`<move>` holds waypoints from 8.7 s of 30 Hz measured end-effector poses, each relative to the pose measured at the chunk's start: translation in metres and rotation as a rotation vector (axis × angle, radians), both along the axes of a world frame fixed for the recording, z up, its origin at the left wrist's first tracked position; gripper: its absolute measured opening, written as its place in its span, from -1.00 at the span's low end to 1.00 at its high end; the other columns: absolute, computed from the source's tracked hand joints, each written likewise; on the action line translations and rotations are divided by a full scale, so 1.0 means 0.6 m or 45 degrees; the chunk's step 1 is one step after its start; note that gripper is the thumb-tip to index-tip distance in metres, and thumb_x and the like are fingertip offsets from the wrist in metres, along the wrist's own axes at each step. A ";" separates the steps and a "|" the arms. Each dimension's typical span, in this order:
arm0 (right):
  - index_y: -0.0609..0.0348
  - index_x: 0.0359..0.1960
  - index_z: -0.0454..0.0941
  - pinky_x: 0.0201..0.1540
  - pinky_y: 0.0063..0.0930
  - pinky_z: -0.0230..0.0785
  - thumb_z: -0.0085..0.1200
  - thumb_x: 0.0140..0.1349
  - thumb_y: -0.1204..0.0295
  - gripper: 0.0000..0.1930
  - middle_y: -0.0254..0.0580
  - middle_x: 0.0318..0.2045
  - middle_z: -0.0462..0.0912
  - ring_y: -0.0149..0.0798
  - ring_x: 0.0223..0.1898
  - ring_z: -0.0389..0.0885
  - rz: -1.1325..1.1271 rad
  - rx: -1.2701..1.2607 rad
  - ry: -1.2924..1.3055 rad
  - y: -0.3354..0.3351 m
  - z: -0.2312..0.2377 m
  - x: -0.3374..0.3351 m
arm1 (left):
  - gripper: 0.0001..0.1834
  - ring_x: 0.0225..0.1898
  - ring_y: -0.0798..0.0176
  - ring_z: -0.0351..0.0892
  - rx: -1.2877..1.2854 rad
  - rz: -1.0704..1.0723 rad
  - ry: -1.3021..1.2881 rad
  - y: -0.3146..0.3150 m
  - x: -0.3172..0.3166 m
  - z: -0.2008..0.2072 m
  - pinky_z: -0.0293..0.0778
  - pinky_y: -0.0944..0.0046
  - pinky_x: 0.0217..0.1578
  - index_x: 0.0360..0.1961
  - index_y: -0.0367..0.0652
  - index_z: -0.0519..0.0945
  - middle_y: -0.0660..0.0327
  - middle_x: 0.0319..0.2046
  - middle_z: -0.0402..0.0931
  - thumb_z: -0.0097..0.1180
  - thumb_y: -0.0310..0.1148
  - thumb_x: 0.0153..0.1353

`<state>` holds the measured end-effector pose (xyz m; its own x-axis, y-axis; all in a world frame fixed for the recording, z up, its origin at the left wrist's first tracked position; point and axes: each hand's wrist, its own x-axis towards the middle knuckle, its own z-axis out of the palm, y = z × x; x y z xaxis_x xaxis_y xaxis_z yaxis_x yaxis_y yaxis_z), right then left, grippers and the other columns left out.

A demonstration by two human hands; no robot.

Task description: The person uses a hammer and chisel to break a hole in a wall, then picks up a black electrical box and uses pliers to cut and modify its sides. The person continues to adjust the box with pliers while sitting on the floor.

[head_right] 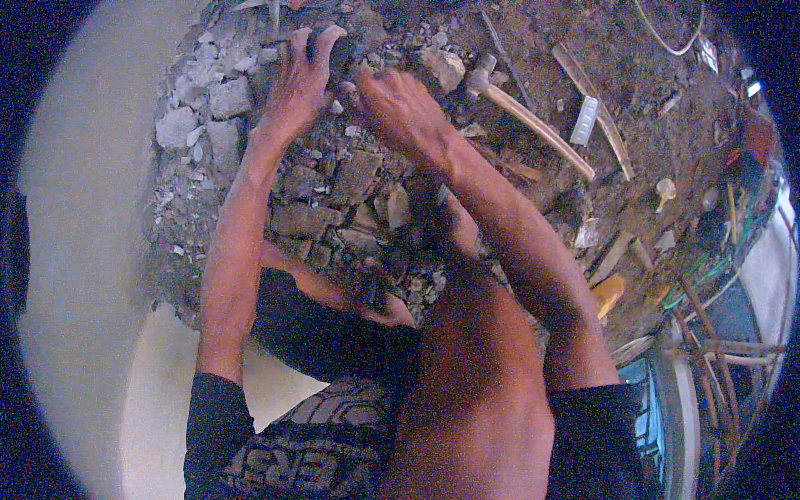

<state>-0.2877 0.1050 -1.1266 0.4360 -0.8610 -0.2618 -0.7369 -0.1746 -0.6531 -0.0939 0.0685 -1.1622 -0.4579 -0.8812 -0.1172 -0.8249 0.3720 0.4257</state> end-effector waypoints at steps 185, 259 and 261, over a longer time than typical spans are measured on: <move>0.36 0.12 0.32 -0.29 0.07 0.48 -0.03 0.19 0.53 -0.57 0.24 -0.33 0.60 0.27 -0.32 0.63 0.097 0.032 0.234 0.021 0.020 -0.003 | -0.14 0.19 -0.38 0.14 -0.027 0.035 0.030 0.001 -0.010 0.011 0.25 -0.27 0.20 0.31 0.11 0.19 -0.19 0.19 0.13 0.42 -0.18 0.03; 0.35 -0.07 0.42 -0.31 0.06 0.50 -0.06 0.24 0.49 -0.74 0.22 -0.38 0.60 0.24 -0.30 0.63 -0.052 0.142 0.158 0.021 0.016 -0.009 | -0.11 0.18 -0.34 0.15 0.044 0.044 -0.071 -0.005 -0.017 0.010 0.20 -0.26 0.22 0.32 0.07 0.17 -0.17 0.13 0.18 0.42 -0.13 0.02; 0.26 -0.17 0.56 -0.28 0.01 0.57 -0.04 0.26 0.39 -0.77 0.18 -0.40 0.62 0.19 -0.29 0.67 0.166 -0.145 0.225 0.005 0.011 -0.007 | -0.12 0.17 -0.32 0.16 -0.013 0.001 -0.005 -0.012 -0.010 0.000 0.20 -0.25 0.22 0.31 0.07 0.17 -0.15 0.12 0.18 0.42 -0.13 0.02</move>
<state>-0.2918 0.1080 -1.1199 0.5015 -0.8288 -0.2481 -0.8043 -0.3409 -0.4867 -0.1001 0.0613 -1.1619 -0.4565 -0.8829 -0.1100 -0.8269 0.3755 0.4186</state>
